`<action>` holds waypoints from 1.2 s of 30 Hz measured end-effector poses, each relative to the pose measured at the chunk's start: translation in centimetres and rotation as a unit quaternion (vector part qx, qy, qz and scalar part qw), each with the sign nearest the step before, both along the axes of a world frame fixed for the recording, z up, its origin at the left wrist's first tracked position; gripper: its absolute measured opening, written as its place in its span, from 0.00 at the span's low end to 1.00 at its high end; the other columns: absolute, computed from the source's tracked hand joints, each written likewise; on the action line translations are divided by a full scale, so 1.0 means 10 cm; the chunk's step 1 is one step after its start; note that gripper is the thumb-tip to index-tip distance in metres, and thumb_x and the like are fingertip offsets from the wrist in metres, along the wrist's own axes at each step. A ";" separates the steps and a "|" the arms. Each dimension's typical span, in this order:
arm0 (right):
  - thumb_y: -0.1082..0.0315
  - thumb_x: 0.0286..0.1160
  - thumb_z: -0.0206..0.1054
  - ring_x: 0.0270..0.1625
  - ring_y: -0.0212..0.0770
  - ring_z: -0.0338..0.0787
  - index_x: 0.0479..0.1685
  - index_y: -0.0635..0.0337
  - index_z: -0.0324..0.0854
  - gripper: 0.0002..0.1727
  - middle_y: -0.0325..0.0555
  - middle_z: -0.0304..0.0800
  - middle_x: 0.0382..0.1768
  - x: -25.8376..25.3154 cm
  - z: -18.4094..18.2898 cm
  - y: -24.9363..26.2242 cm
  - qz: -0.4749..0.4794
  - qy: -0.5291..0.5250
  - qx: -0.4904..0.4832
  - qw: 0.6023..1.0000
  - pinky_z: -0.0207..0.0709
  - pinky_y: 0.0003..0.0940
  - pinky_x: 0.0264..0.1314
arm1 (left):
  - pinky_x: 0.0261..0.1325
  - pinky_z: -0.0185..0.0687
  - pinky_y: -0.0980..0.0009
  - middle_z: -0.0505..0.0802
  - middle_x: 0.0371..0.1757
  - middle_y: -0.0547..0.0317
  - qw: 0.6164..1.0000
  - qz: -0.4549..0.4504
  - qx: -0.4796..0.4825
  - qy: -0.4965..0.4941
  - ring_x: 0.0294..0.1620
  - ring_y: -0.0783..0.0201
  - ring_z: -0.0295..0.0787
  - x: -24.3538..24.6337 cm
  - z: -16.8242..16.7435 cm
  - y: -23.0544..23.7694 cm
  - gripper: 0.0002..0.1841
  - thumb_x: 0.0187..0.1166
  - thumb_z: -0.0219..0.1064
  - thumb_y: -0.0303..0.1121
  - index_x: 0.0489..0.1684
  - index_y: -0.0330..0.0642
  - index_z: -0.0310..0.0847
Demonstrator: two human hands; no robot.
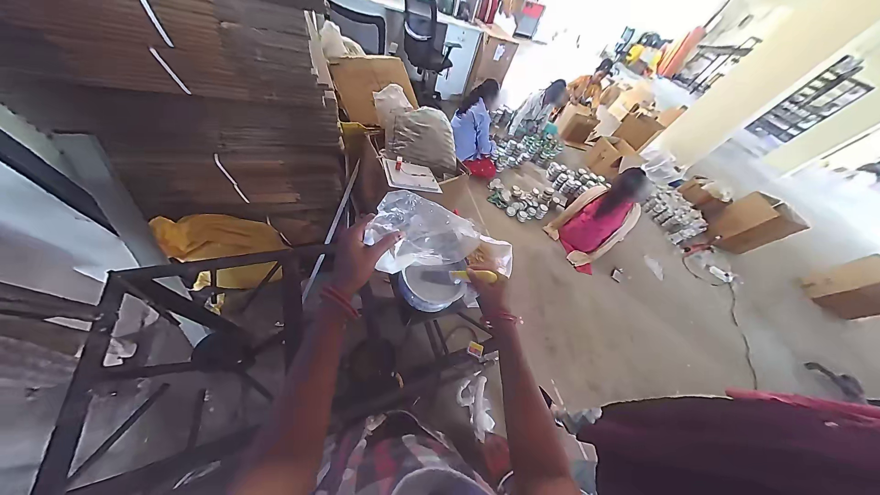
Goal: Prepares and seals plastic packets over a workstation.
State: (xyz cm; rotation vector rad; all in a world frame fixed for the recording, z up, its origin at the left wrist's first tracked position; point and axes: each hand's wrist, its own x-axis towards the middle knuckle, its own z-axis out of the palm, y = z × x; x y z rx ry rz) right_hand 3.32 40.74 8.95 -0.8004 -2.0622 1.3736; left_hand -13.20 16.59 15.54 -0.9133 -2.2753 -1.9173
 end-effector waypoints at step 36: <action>0.68 0.78 0.73 0.37 0.40 0.95 0.52 0.66 0.89 0.11 0.52 0.95 0.42 -0.06 0.14 0.01 0.037 -0.025 -0.035 0.998 0.92 0.37 0.45 | 0.70 0.79 0.46 0.90 0.60 0.36 0.999 0.010 -0.022 -0.037 0.62 0.48 0.89 -0.07 0.07 -0.02 0.30 0.78 0.75 0.40 0.73 0.28 0.76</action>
